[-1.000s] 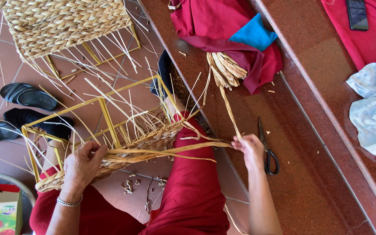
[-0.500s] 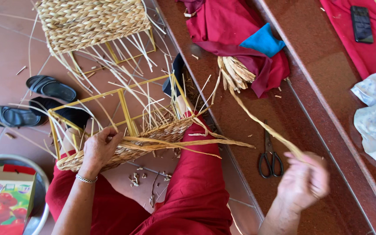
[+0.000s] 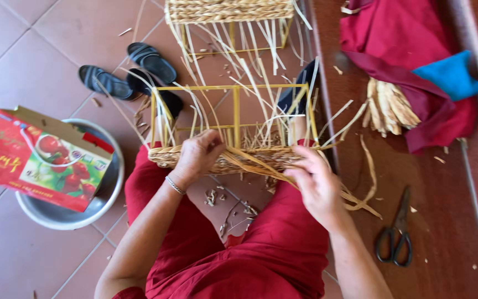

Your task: The person weaves a basket by hand, threading dried palm leaves through a metal frame. They use scissors to trim excess strands and continue weaving along the basket's edge.

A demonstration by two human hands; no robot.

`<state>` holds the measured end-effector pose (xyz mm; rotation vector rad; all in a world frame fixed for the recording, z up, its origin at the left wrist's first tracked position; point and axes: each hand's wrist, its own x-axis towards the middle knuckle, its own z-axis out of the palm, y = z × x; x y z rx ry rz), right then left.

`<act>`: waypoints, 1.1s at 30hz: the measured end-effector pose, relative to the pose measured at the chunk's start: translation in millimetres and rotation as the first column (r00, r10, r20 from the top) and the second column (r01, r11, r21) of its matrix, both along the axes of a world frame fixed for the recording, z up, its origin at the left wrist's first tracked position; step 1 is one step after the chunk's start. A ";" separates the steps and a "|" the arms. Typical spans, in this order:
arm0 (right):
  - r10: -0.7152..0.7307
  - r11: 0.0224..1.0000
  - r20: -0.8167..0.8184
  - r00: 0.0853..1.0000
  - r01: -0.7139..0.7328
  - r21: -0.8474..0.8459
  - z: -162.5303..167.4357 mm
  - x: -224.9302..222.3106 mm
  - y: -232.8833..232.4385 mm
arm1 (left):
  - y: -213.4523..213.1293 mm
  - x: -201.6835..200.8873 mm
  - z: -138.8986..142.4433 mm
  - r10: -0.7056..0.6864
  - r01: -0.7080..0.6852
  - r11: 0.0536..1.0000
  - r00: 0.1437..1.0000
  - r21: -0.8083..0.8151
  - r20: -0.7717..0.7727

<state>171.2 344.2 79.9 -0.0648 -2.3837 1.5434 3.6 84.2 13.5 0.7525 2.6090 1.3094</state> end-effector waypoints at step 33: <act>0.208 0.821 -0.190 0.959 -0.066 0.566 -89.3 -90.7 -77.9 | 16.0 -34.9 -18.8 0.072 -0.044 0.961 0.993 -0.274 0.094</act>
